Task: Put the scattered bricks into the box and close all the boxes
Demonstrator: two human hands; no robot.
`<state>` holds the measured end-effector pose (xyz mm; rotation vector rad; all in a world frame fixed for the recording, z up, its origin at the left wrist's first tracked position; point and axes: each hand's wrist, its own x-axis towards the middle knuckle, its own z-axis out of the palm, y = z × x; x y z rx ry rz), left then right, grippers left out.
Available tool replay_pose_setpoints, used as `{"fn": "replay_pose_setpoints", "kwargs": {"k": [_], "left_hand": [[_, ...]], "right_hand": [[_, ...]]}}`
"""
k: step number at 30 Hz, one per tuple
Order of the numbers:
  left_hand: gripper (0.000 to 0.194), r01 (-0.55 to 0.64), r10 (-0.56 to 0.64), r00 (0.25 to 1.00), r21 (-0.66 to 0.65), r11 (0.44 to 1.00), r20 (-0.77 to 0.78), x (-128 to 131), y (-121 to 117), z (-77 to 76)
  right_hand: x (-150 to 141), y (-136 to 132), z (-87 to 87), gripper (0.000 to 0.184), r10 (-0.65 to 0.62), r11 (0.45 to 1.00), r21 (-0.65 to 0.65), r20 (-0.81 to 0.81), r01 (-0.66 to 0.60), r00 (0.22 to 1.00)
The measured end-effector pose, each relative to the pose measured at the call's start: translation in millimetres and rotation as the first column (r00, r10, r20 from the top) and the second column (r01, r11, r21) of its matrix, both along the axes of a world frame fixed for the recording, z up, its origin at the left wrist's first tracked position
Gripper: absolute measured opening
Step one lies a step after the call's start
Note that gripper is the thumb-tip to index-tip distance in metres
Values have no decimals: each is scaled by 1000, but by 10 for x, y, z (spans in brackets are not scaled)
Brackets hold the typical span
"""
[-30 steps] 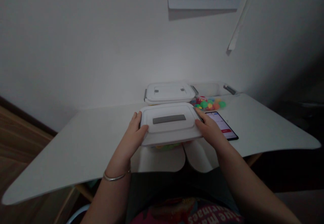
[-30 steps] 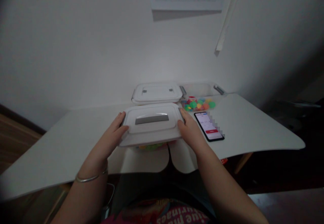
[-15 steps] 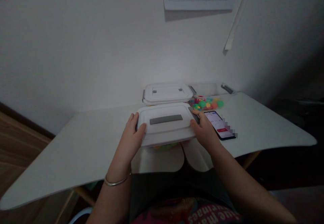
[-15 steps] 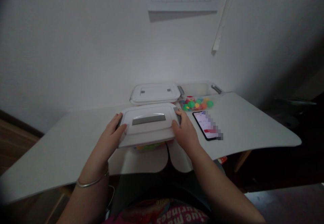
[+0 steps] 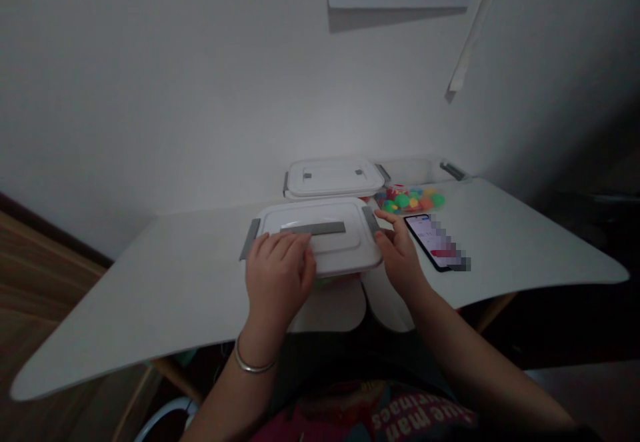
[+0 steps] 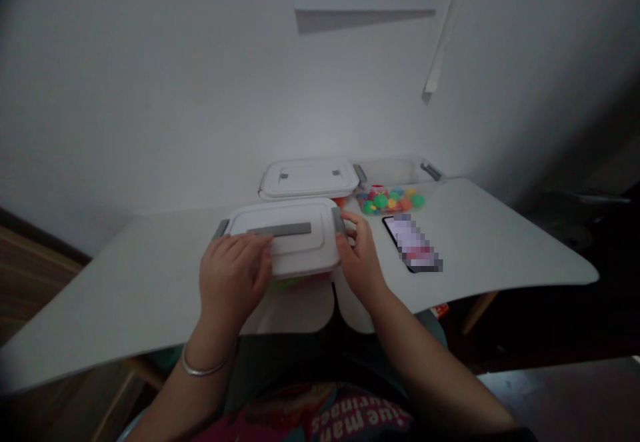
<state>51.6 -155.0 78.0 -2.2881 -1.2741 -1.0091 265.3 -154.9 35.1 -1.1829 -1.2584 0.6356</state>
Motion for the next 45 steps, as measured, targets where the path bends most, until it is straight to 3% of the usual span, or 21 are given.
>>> {"fn": "replay_pose_setpoints", "kwargs": {"k": [5,9,14,18,22,30,35,45], "left_hand": [[23,105,-107,993,-51,993,-43,110,-47,-70],[24,17,-19,998,-34,999,-52,162,-51,-95],[20,-81,80,995,-18,997,-65,113,-11,-102],[19,-127,129,988,32,991,-88,-31,29,-110],[18,-170,173,982,36,985,-78,-214,43,-136],[25,-419,421,906,-53,906,45,-326,12,-303],[32,-403,412,909,-121,907,60,-409,158,-331],[48,-355,362,932,-206,912,-3,-604,706,-321]], "right_hand": [[-237,-47,-58,30,259,965,38,6,-259,966],[-351,14,-124,26,356,933,43,53,-359,933],[-405,130,-137,40,417,908,31,28,-418,908],[-425,115,-141,50,435,900,8,-41,-436,899],[-378,58,-183,50,408,911,-87,58,-403,911],[-266,73,-328,43,329,937,-167,113,-308,938],[-246,74,-384,41,332,935,-173,123,-309,935],[-244,56,-537,39,328,929,-218,116,-298,938]]}}
